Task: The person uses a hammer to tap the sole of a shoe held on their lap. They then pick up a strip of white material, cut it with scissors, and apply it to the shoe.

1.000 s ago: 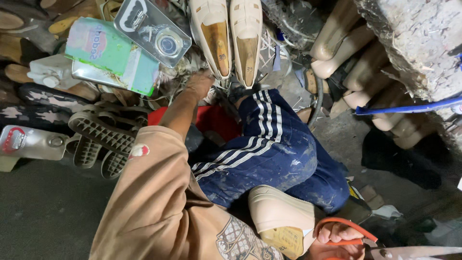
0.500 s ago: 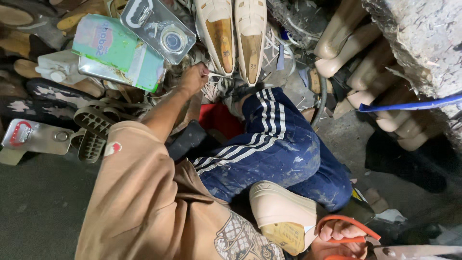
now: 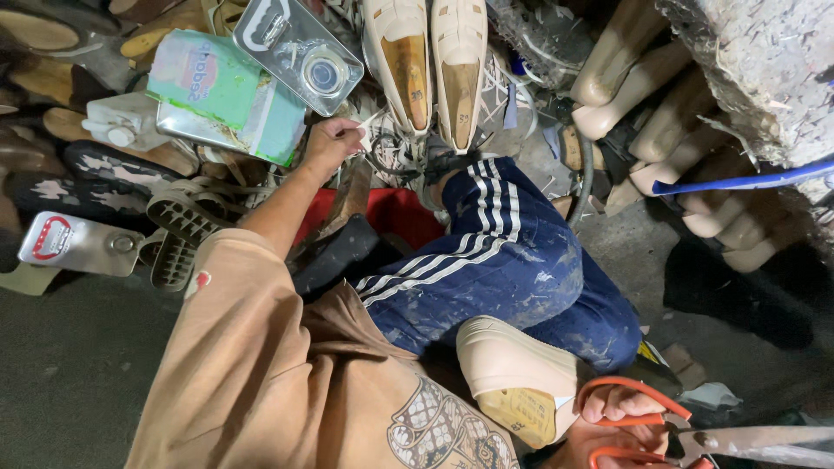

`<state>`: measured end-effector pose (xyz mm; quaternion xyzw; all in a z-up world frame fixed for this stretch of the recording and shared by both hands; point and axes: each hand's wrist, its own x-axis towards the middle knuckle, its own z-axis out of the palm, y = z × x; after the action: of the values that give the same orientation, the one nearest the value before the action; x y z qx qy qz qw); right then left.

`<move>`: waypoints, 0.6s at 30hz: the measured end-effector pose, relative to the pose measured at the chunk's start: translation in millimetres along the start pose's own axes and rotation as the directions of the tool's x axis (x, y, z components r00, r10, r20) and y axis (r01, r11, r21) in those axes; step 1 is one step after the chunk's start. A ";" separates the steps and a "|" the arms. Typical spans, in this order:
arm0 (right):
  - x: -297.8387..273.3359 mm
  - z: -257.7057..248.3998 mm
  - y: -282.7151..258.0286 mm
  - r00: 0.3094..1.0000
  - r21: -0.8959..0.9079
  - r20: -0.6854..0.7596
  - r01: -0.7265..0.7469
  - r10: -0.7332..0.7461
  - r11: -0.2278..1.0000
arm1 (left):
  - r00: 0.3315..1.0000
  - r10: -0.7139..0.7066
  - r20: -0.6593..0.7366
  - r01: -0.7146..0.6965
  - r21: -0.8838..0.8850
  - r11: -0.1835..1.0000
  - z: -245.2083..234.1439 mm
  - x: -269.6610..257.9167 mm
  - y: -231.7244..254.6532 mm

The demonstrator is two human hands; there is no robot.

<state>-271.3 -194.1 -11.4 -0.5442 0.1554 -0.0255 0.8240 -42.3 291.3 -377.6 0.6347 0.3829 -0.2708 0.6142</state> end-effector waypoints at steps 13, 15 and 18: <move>70.6 109.1 43.1 0.822 -0.176 -0.445 0.308 -0.355 0.935 | 0.988 0.153 0.037 -0.156 0.131 0.979 5.1 -150.0 105.6; 76.6 120.6 10.2 0.933 -0.332 -0.326 0.040 -0.154 0.943 | 0.970 0.240 0.028 -0.238 -0.063 0.969 14.6 -180.1 129.7; 76.1 129.7 -13.1 0.973 -0.534 -0.200 -0.207 0.115 0.820 | 0.910 0.410 0.069 -0.357 -0.373 0.856 31.3 -231.3 179.5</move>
<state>-160.5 -100.2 29.6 -0.7394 0.2668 0.0467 0.6163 -21.0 233.5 -89.7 0.5564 0.2447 -0.1155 0.7856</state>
